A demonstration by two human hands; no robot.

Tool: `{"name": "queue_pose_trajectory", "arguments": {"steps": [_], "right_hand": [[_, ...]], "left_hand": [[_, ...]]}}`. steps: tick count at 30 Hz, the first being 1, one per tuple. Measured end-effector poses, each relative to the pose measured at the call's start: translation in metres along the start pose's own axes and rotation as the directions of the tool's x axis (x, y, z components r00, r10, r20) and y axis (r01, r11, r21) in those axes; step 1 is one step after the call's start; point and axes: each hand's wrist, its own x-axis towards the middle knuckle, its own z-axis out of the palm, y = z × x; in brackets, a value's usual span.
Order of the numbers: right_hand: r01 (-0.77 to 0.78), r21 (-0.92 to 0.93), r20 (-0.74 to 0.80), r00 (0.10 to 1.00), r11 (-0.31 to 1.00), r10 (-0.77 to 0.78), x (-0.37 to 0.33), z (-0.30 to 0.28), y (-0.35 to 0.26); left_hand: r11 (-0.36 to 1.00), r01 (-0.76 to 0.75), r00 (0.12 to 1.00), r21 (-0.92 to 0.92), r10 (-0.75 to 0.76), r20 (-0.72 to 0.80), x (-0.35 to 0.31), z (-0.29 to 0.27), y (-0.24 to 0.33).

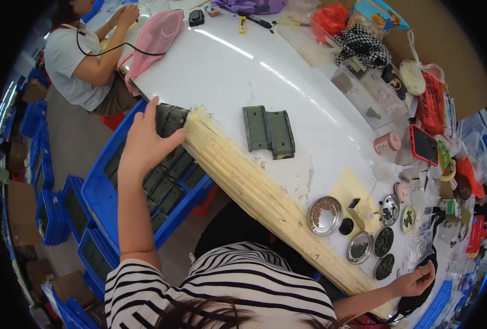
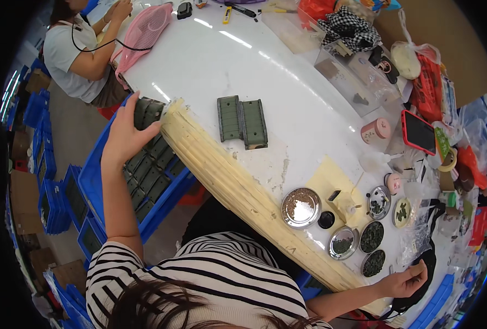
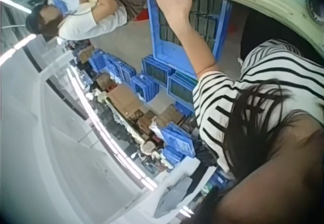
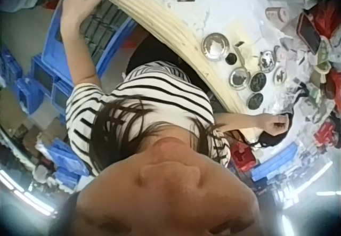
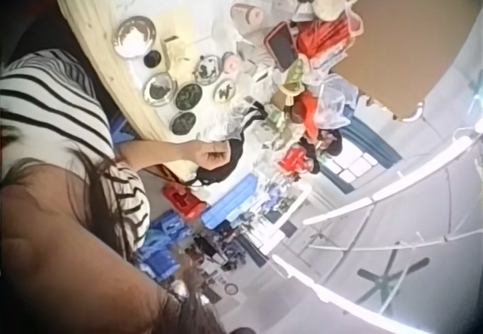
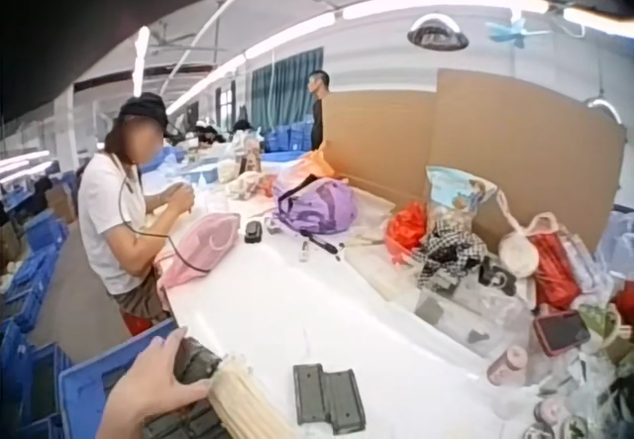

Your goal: Detailing small toy tank models using a specialized applicator tool at a factory workbench.

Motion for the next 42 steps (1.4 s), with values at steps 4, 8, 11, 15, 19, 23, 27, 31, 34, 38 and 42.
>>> {"name": "queue_pose_trajectory", "arguments": {"steps": [4,8,11,15,19,23,27,31,34,38,42], "right_hand": [[-0.048,0.039,-0.007,0.999,0.998,0.048,-0.003,-0.004,0.002],[-0.145,0.062,-0.034,0.989,0.987,0.147,-0.001,-0.008,0.0],[-0.14,0.068,-0.065,0.987,0.988,0.144,-0.002,-0.004,-0.004],[-0.137,0.06,-0.039,0.99,0.989,0.139,-0.004,-0.007,0.0],[-0.126,0.054,-0.042,0.991,0.991,0.128,-0.002,-0.006,0.0],[-0.109,0.066,-0.041,0.993,0.992,0.112,-0.004,-0.004,0.004],[-0.125,0.079,-0.037,0.991,0.989,0.128,-0.005,0.001,0.0],[-0.16,-0.023,-0.02,0.987,0.987,0.16,-0.005,-0.002,-0.001],[-0.186,-0.01,-0.03,0.982,0.982,0.186,-0.004,-0.005,0.005],[-0.21,0.015,-0.045,0.977,0.978,0.211,-0.002,-0.001,0.011],[-0.21,-0.016,-0.059,0.976,0.977,0.209,-0.003,-0.002,0.008]], "left_hand": [[0.958,-0.021,0.992,0.285,-0.014,0.122,0.019,0.032,0.049],[0.958,-0.071,0.997,0.277,0.058,0.055,0.021,0.043,0.064],[0.95,-0.111,0.993,0.29,0.097,0.064,0.017,0.05,0.077],[0.965,-0.11,0.991,0.237,0.087,0.106,0.014,0.046,0.097],[0.807,-0.476,0.803,0.351,0.561,-0.201,0.028,0.056,0.115],[0.613,-0.645,0.715,-0.457,0.695,-0.076,0.081,0.047,0.202],[0.652,-0.718,0.693,-0.244,0.7,-0.17,0.174,0.081,0.312],[0.794,-0.606,0.781,-0.038,0.585,-0.219,0.207,0.144,0.379],[0.746,-0.604,0.749,-0.28,0.652,0.121,0.259,0.153,0.387],[0.689,-0.323,0.825,-0.649,0.541,0.164,0.33,0.155,0.364],[0.123,-0.053,0.931,-0.991,0.365,-0.004,0.373,0.122,0.352]]}}
